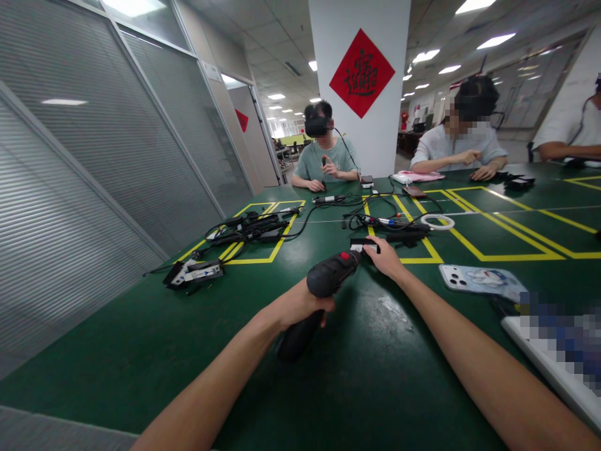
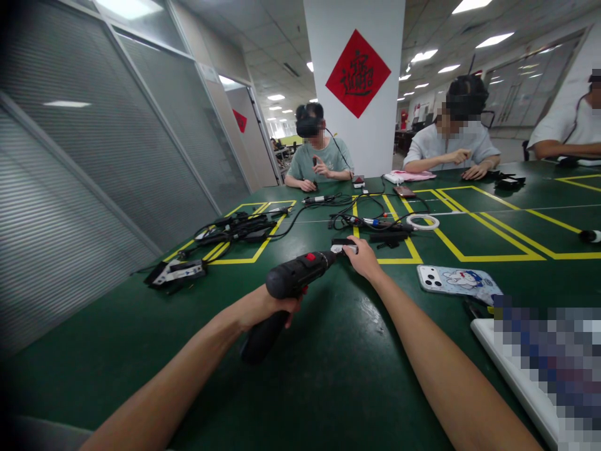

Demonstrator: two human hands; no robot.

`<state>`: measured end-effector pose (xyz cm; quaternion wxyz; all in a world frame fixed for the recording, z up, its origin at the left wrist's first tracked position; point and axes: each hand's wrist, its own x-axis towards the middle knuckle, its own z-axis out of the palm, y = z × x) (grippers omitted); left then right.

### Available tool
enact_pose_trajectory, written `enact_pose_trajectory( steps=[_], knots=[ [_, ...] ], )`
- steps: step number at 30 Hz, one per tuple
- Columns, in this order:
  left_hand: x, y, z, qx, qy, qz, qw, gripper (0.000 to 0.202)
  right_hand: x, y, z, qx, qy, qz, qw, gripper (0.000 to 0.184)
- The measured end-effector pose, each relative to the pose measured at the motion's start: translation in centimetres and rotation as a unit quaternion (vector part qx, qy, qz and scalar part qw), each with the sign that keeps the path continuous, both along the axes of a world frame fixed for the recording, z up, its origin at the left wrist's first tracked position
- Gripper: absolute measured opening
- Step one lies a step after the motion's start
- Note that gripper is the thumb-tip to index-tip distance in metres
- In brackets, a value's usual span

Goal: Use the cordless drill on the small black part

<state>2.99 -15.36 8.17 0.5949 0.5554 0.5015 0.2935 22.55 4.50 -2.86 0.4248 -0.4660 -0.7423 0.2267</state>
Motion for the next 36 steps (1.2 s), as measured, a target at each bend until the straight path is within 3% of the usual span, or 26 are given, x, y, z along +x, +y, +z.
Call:
enact_pose_trajectory(
  steps=[26,36],
  knots=[
    [0.14,-0.15,0.20,0.015,0.013,-0.010,1.000,0.071,0.17,0.11,-0.13,0.005,0.002,0.006,1.000,0.039],
    [-0.10,0.00,-0.06,-0.003,0.048,-0.009,0.999,0.043,0.17,0.26,-0.21,0.004,0.004,0.007,1.000,0.038]
  ],
)
